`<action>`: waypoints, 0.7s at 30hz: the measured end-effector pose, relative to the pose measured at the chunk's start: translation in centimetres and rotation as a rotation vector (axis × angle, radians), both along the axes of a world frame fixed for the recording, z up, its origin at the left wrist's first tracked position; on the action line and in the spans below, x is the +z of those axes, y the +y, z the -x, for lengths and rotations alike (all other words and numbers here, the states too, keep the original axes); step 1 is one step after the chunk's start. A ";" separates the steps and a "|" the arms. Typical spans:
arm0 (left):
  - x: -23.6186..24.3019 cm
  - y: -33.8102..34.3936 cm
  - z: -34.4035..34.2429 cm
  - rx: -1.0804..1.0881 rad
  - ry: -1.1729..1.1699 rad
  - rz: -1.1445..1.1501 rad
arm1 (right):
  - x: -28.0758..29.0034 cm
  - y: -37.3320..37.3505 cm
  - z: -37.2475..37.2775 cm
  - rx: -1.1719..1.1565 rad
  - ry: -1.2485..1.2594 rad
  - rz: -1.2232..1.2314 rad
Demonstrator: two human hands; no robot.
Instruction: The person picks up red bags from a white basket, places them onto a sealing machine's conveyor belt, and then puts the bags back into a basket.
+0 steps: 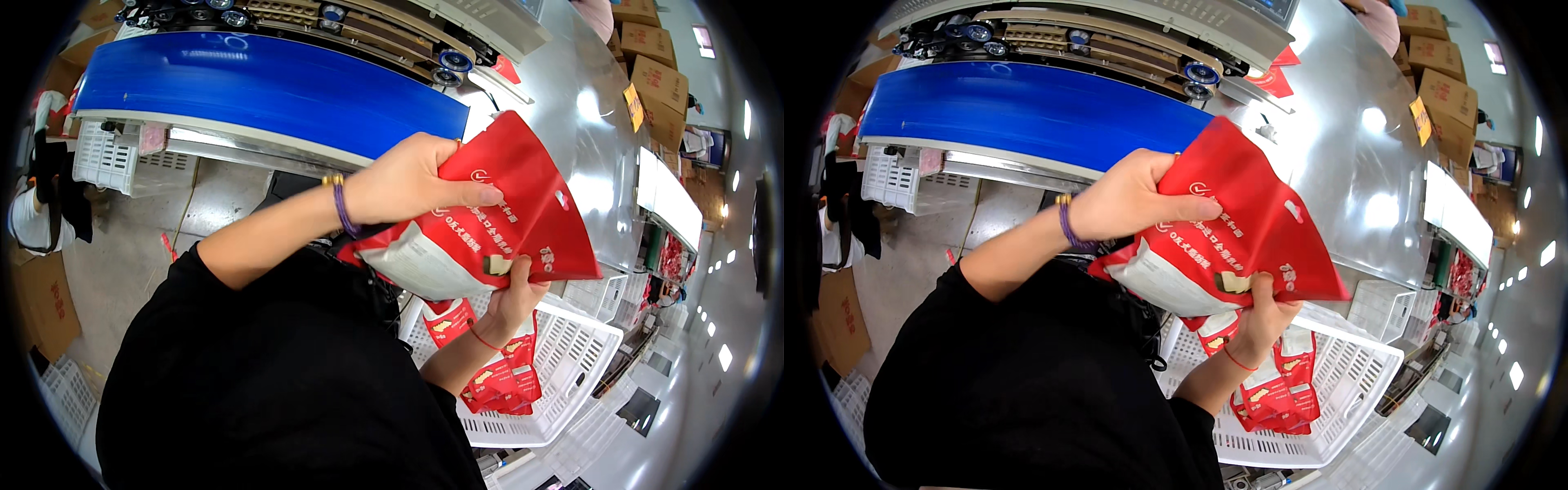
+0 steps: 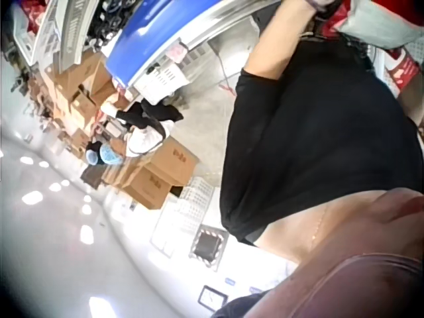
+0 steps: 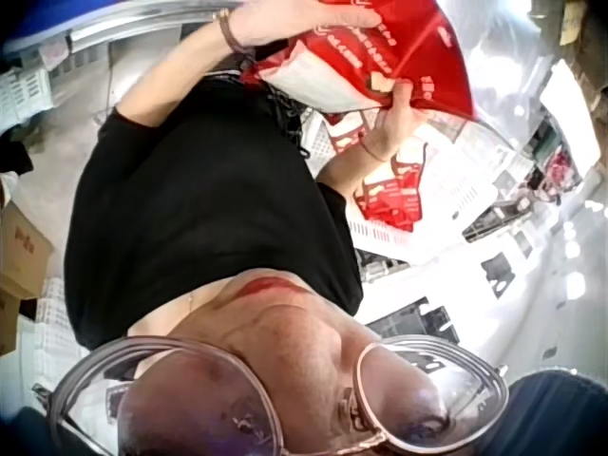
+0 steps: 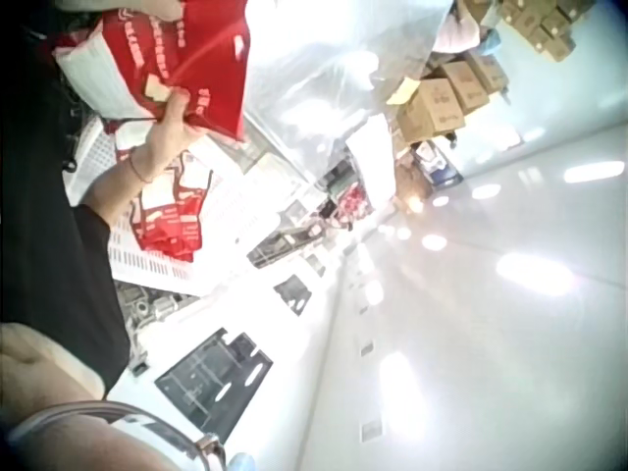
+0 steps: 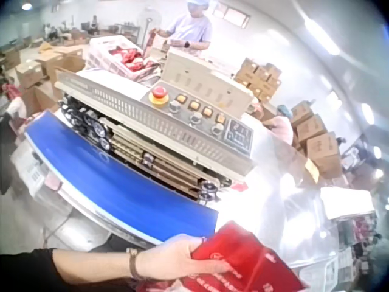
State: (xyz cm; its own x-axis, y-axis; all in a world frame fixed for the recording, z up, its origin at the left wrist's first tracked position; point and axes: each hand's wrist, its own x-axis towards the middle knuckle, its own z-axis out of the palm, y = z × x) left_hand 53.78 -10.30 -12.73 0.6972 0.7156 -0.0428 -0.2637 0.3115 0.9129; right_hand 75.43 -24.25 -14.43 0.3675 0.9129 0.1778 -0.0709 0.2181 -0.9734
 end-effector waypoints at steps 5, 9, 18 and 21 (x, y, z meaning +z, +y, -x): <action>-3.0 0.6 -1.5 0.087 0.322 -0.331 | -0.4 2.7 0.3 -0.382 -0.090 0.095; -3.0 1.8 -3.1 0.154 -0.033 -0.084 | -1.0 3.2 -3.0 -0.277 0.077 0.006; -7.0 5.5 -6.0 0.487 0.386 -0.301 | -2.2 8.1 -5.7 -0.400 -0.242 0.236; -8.5 6.9 -6.4 0.442 0.404 -0.222 | -1.9 9.1 -5.9 -0.358 -0.210 0.244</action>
